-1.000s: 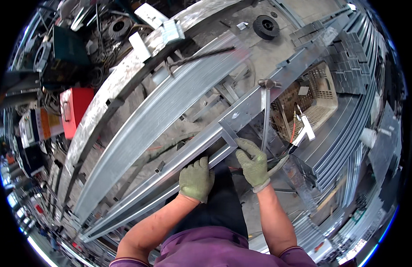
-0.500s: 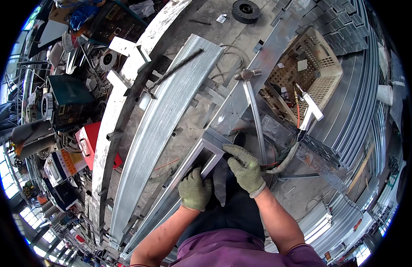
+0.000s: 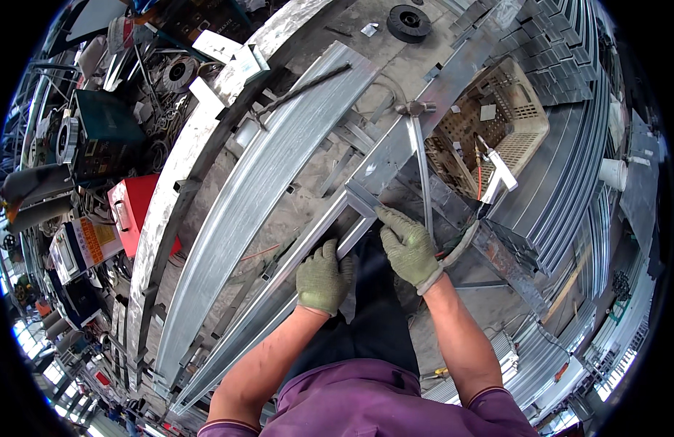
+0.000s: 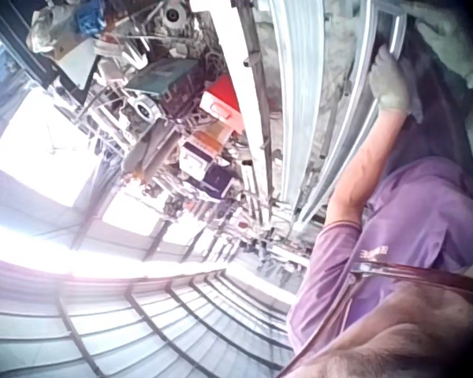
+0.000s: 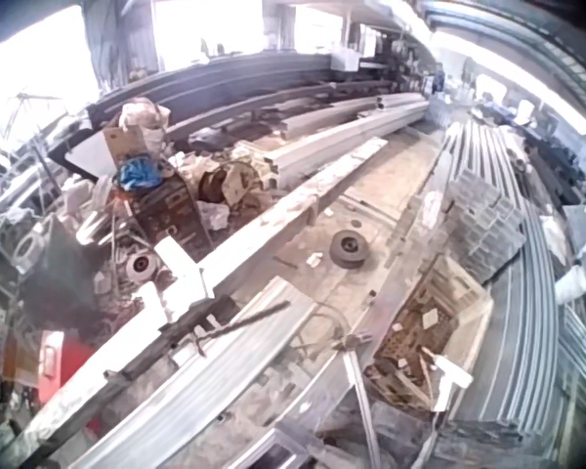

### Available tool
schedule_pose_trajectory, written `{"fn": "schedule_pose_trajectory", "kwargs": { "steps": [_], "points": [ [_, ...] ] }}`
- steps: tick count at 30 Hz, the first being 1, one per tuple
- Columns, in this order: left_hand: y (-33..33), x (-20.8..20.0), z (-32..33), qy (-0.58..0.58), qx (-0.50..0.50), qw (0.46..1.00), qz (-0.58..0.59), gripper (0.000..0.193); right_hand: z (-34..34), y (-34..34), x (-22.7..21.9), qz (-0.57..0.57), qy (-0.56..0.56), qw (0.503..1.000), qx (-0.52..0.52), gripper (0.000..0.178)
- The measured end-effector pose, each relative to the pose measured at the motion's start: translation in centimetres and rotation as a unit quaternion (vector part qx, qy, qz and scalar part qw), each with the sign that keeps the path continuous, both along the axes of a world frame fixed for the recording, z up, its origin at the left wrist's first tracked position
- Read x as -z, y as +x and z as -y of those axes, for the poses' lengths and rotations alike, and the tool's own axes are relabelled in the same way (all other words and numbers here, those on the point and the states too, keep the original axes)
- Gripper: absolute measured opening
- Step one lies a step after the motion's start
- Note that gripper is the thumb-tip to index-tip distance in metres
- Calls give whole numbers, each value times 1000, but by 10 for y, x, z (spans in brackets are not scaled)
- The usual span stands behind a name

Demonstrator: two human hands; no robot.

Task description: The person aligns metal bars on a workbench, uses a hammer to adjust joints, and welds the connections with a handheld welding tool. The person repeatedly repositions the frame and welds multiple joints to assemble the structure.

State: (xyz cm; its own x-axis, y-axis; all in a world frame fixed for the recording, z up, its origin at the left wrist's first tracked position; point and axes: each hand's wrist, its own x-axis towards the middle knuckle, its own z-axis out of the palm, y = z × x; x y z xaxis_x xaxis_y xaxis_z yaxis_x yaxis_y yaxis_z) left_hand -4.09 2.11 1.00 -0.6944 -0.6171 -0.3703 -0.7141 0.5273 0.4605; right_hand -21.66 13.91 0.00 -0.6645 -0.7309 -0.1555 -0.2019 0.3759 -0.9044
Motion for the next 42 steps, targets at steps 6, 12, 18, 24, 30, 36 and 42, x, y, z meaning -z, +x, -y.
{"fn": "schedule_pose_trajectory", "kwargs": {
  "steps": [6, 12, 18, 24, 30, 36, 42],
  "points": [
    [14, -12, 12, -39, 54, 954, -294, 50, 3, 2, -2, 17, 5, 1000, 11, 32],
    [1, -23, 37, -124, 65, 970, -201, 85, 3, 5, 1, 6, 3, 1000, 22, 34],
    [-10, -2, 37, -96, 116, 977, -149, 77, -1, 9, 0, 49, 3, 998, 36, 37],
    [-24, -15, 36, -133, 167, 972, -102, 78, 0, 13, -1, 34, -7, 999, 34, 42],
    [-29, -11, 34, -164, 197, 964, -64, 69, -5, 8, 4, 76, -60, 994, 41, 42],
    [-28, -7, 33, -178, 214, 959, -52, 69, -53, -12, -10, 234, -59, 945, 218, 41],
    [-30, -6, 32, -190, 218, 955, -66, 70, -177, -109, 53, 22, 140, 889, 435, 50]
  ]
}}
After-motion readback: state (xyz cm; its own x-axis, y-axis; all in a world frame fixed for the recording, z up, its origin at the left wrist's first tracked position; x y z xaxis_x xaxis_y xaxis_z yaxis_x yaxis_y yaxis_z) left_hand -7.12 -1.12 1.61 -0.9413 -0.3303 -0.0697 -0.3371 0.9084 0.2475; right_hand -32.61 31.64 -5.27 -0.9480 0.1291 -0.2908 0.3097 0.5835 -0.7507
